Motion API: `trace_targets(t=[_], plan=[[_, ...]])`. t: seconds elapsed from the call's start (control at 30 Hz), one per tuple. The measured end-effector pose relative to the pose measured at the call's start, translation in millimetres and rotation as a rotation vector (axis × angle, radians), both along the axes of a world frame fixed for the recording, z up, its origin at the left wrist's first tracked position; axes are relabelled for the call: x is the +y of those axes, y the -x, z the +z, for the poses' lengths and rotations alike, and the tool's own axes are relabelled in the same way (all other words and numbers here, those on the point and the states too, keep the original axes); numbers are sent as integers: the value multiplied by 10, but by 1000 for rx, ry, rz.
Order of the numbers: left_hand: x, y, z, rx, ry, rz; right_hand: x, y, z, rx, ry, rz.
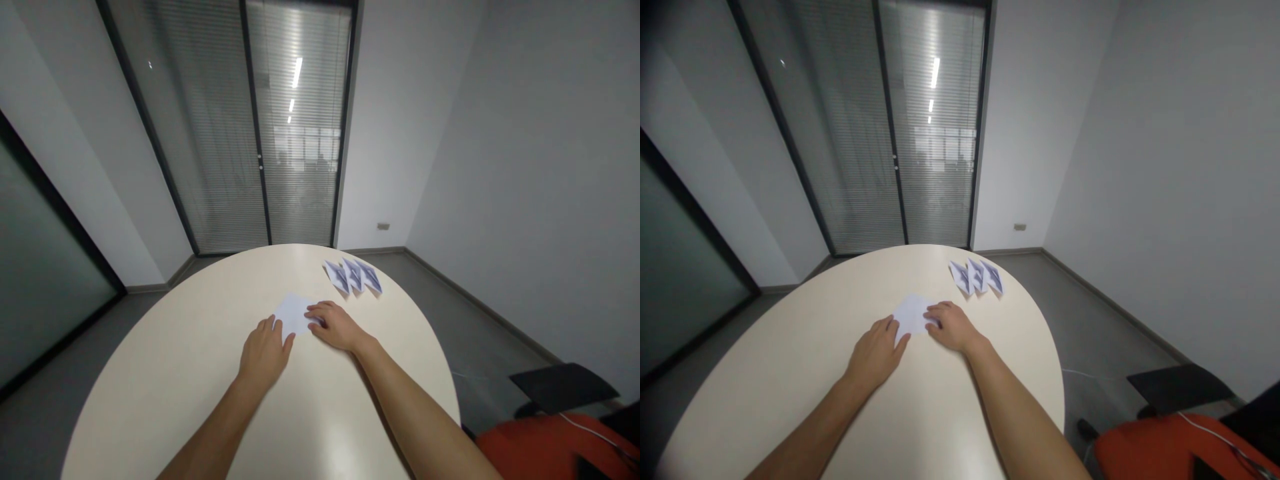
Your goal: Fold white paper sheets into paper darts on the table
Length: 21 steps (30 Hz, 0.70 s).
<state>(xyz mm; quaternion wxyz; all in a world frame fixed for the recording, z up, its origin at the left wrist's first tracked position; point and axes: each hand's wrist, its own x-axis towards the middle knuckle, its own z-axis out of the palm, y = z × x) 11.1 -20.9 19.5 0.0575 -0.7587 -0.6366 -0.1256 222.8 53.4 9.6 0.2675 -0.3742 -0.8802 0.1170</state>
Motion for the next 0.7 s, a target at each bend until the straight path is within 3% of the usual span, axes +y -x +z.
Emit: trace_targets(t=[0.2,0.47,0.7], plan=[[-14,-10,22,0,31,-25,-9,30,27,6,73,-93],[-14,1,12,-7,43,-19,50,-17,-16,-3,40,-405],[-45,-21,45,36,66,15,77,-32,-37,-5,63,-481]])
